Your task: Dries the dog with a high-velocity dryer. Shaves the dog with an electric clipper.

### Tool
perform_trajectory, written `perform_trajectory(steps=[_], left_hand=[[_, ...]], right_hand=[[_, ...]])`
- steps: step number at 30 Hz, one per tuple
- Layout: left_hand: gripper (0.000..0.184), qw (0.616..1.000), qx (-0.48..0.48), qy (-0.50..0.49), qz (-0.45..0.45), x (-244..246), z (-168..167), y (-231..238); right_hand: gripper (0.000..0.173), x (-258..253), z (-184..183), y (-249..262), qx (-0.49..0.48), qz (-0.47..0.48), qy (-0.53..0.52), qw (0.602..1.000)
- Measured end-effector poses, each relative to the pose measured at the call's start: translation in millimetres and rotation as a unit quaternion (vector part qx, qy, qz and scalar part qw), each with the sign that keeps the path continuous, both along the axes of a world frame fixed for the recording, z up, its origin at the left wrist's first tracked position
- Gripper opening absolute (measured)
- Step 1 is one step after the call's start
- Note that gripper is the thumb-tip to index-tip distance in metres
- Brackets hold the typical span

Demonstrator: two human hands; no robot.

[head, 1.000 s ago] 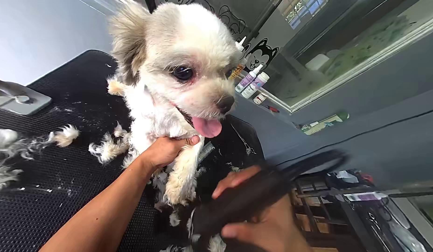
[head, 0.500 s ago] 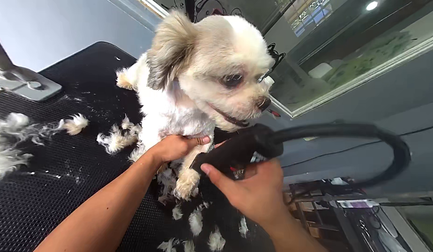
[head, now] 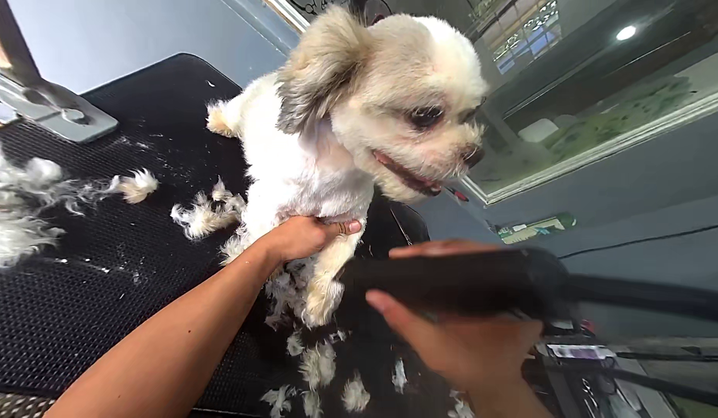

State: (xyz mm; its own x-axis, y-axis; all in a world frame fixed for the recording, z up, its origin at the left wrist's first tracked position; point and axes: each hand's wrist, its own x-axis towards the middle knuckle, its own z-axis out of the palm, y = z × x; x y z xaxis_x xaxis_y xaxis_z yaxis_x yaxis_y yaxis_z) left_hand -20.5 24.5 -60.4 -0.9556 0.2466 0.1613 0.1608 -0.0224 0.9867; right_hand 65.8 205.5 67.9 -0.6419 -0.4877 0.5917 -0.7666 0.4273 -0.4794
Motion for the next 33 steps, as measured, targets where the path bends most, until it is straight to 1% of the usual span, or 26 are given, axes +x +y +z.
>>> perform_trajectory(steps=[1,3,5,7,9,10,11,12,13,14,15,17,19,20,22,24,25,27,28,30,32,33], left_hand=[[0.03,1.0,-0.016,-0.004,0.0,0.1,0.0,-0.1],[0.041,0.998,-0.046,-0.034,-0.005,0.4,0.4,-0.7],[0.046,0.997,-0.06,-0.053,-0.016,-0.3,0.8,-2.9],[0.04,0.998,-0.043,-0.041,-0.017,0.4,1.0,-3.6],[0.034,1.0,-0.015,-0.021,-0.014,0.3,1.1,-1.6],[0.032,1.0,-0.003,-0.014,-0.014,-0.4,0.5,-0.5],[0.032,1.0,0.002,-0.014,-0.015,-0.7,0.6,-0.3],[0.033,1.0,0.001,-0.022,-0.014,-0.7,1.5,-0.8],[0.036,0.999,-0.004,-0.032,-0.014,-1.0,1.6,-1.7],[0.037,0.999,-0.005,-0.037,-0.015,-1.1,1.4,-2.5],[0.036,0.999,-0.001,-0.037,-0.017,-1.1,1.0,-2.9],[0.033,0.999,0.004,-0.026,-0.019,-0.6,0.0,-2.9],[0.034,0.999,-0.011,-0.022,-0.021,0.7,1.0,-3.3],[0.035,0.999,-0.016,-0.022,-0.02,1.1,1.6,-3.2],[0.034,0.999,-0.017,-0.018,-0.023,-0.1,-0.2,-2.8],[0.034,0.999,-0.013,-0.022,-0.032,-0.7,-0.8,-4.0],[0.035,0.999,-0.009,-0.027,-0.035,-0.4,-0.9,-4.2],[0.037,0.998,-0.01,-0.042,-0.037,0.3,-1.0,-3.4],[0.039,0.998,-0.013,-0.049,-0.035,0.5,-0.8,-3.3],[0.036,0.998,-0.006,-0.051,-0.032,1.0,-1.6,-2.9],[0.028,0.998,0.027,-0.046,-0.035,1.0,-2.8,-2.6],[0.025,0.997,0.046,-0.045,-0.039,0.9,-3.7,-2.5]], right_hand=[[0.054,-3.7,-1.2,-4.5,0.01,-0.031,0.021,0.999],[0.052,-4.3,-11.8,-9.8,0.035,-0.077,0.018,0.996],[0.05,1.2,-26.8,-11.8,0.062,-0.081,0.005,0.995],[0.047,9.3,-45.0,-5.3,0.13,-0.054,0.025,0.99],[0.039,15.5,-57.7,1.2,0.208,-0.01,0.034,0.977],[0.038,16.4,-59.5,4.6,0.245,0.022,0.014,0.969],[0.038,15.5,-57.0,8.2,0.272,0.057,-0.026,0.96],[0.04,13.4,-51.4,11.9,0.276,0.086,-0.078,0.954],[0.043,11.6,-45.2,15.7,0.245,0.098,-0.121,0.957],[0.044,11.3,-39.1,18.7,0.179,0.095,-0.144,0.969],[0.045,10.5,-32.2,20.1,0.108,0.083,-0.138,0.981],[0.052,3.1,-16.5,16.4,0.01,0.05,-0.07,0.996],[0.06,-8.1,-8.5,10.1,-0.041,0.016,-0.02,0.999],[0.061,-11.5,-9.8,7.5,-0.057,0.006,-0.017,0.998],[0.061,-9.8,-21.6,5.6,-0.073,-0.004,-0.028,0.997],[0.062,0.1,-43.3,6.5,-0.07,0.005,-0.033,0.997],[0.059,6.2,-56.8,8.3,-0.061,0.015,-0.04,0.997],[0.051,15.5,-79.7,17.2,-0.013,0.049,-0.087,0.995],[0.049,17.5,-84.4,21.5,0.014,0.065,-0.124,0.99],[0.051,19.4,-82.1,29.6,0.028,0.062,-0.199,0.978],[0.054,16.6,-70.5,38.5,0.012,0.034,-0.236,0.971],[0.053,13.5,-64.8,42.9,-0.006,0.027,-0.247,0.969]])
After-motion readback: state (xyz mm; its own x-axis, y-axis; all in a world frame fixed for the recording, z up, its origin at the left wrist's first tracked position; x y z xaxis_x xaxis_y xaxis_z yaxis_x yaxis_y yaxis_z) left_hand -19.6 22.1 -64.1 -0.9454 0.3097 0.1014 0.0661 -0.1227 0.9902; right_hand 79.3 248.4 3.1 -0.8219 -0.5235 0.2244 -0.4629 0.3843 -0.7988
